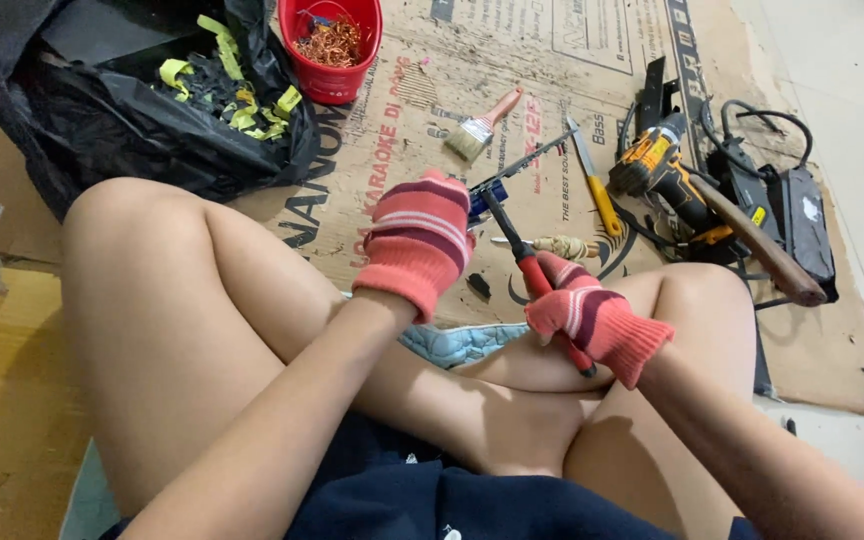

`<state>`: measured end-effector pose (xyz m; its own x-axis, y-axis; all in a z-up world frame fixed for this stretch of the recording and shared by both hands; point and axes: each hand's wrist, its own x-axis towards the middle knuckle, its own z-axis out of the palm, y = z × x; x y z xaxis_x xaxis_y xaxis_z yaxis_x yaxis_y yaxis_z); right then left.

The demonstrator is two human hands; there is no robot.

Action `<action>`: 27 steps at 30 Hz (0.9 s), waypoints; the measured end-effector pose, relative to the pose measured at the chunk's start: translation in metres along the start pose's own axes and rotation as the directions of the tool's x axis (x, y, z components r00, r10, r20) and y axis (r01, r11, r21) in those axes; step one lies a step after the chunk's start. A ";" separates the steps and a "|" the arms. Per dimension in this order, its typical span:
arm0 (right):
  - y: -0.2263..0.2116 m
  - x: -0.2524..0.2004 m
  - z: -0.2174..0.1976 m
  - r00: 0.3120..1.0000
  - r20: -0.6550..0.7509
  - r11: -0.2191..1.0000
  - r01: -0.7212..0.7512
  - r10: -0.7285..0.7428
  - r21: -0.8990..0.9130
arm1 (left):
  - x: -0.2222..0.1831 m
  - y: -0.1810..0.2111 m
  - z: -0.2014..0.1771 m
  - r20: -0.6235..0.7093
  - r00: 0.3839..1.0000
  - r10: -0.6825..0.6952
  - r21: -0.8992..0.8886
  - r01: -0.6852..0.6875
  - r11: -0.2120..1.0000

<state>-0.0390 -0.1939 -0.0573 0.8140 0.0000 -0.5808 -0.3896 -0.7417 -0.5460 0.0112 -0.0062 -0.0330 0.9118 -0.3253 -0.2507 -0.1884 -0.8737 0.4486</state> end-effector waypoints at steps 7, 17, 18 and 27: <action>-0.034 -0.031 -0.004 0.964 -0.266 0.956 -0.061 -0.019 -0.288 | 0.015 -0.032 -0.006 0.021 0.995 0.099 0.164 -0.102 0.981; 0.019 -0.017 -0.016 0.883 -0.417 0.874 -0.014 -0.217 -0.485 | 0.032 -0.005 -0.017 0.191 0.958 0.214 0.153 -0.245 0.958; 0.024 -0.015 -0.018 0.882 -0.421 0.877 -0.018 -0.212 -0.480 | 0.029 -0.002 -0.019 0.196 0.956 0.218 0.156 -0.250 0.956; 0.025 -0.015 -0.036 0.766 -0.442 0.828 0.203 -0.467 -0.523 | 0.009 -0.020 -0.002 0.308 0.945 0.110 -0.688 0.141 0.712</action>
<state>-0.0453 -0.2365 -0.0404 0.9958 0.0500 0.0771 0.0681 -0.9648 -0.2540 0.0243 0.0095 -0.0428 0.7286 -0.5151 -0.4515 0.2455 -0.4189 0.8742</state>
